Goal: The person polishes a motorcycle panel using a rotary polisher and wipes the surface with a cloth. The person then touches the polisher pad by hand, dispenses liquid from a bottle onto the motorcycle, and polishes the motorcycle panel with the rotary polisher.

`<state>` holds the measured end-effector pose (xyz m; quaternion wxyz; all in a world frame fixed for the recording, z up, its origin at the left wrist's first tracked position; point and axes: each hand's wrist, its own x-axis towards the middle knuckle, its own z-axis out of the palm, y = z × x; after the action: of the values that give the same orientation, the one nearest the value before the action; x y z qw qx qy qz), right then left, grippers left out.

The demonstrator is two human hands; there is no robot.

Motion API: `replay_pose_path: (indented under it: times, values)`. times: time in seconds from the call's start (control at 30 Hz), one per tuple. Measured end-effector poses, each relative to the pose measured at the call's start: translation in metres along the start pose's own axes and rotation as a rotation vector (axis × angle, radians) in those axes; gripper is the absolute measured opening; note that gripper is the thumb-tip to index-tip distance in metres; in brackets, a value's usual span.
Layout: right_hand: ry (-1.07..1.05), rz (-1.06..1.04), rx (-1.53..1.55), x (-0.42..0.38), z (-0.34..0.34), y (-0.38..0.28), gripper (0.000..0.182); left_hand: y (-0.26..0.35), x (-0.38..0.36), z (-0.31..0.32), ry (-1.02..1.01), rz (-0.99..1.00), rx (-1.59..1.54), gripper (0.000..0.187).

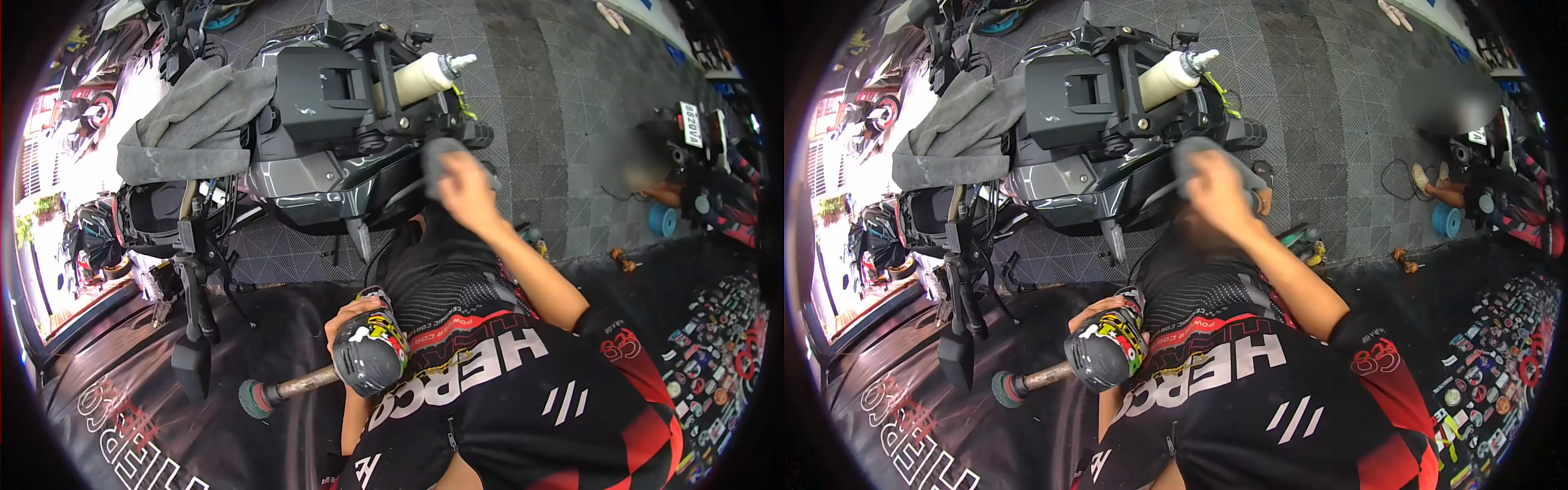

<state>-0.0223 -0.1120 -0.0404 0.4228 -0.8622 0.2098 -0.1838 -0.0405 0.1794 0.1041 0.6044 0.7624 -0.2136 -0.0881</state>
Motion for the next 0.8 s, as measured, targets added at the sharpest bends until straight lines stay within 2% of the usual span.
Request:
replay_pose_path:
  times: [0.03,0.07,0.1,0.17,0.27,0.37,0.4,0.5,0.57,0.67,0.7,0.77,0.8]
  values:
    - [-0.16,-0.106,0.009,0.013,0.016,-0.019,0.044,-0.003,-0.002,0.005,0.008,0.019,-0.038,0.075]
    - [-0.245,-0.215,-0.116,0.027,0.032,-0.035,0.05,0.001,-0.002,0.012,0.007,0.018,-0.012,0.075]
    - [-0.296,-0.343,-0.223,0.038,0.042,-0.046,0.055,0.005,-0.003,0.019,0.01,0.016,0.017,0.075]
    - [-0.322,-0.429,-0.267,0.046,0.04,-0.042,0.056,0.013,-0.006,0.035,0.025,0.021,0.039,0.076]
    - [-0.426,-0.35,-0.38,0.053,0.018,-0.011,0.052,0.015,-0.011,0.078,0.098,0.059,-0.026,0.074]
    - [-0.621,-0.331,-0.355,0.064,-0.006,0.007,0.05,0.008,-0.017,0.123,0.12,0.062,-0.092,0.073]
    - [-0.606,-0.372,-0.273,0.064,-0.013,0.021,0.043,0.008,-0.02,0.136,0.115,0.058,-0.114,0.072]
    - [-0.893,-0.267,-0.242,0.055,-0.067,0.059,0.039,0.03,-0.024,0.17,0.13,-0.008,-0.114,0.072]
    - [-1.12,-0.035,-0.179,0.053,-0.096,0.09,0.04,0.04,-0.024,0.19,0.163,-0.019,-0.085,0.072]
    - [-1.095,0.098,0.124,0.054,-0.126,0.102,0.045,0.045,-0.023,0.215,0.204,-0.007,-0.053,0.073]
    - [-1.232,0.162,0.155,0.077,-0.146,0.067,0.047,0.05,-0.028,0.221,0.222,-0.077,-0.06,0.074]
    - [-1.21,-0.053,0.275,0.098,-0.149,0.038,0.048,0.058,-0.038,0.233,0.258,-0.218,-0.08,0.076]
    - [-1.222,-0.165,0.401,0.108,-0.144,0.02,0.049,0.058,-0.036,0.233,0.24,-0.19,-0.093,0.076]
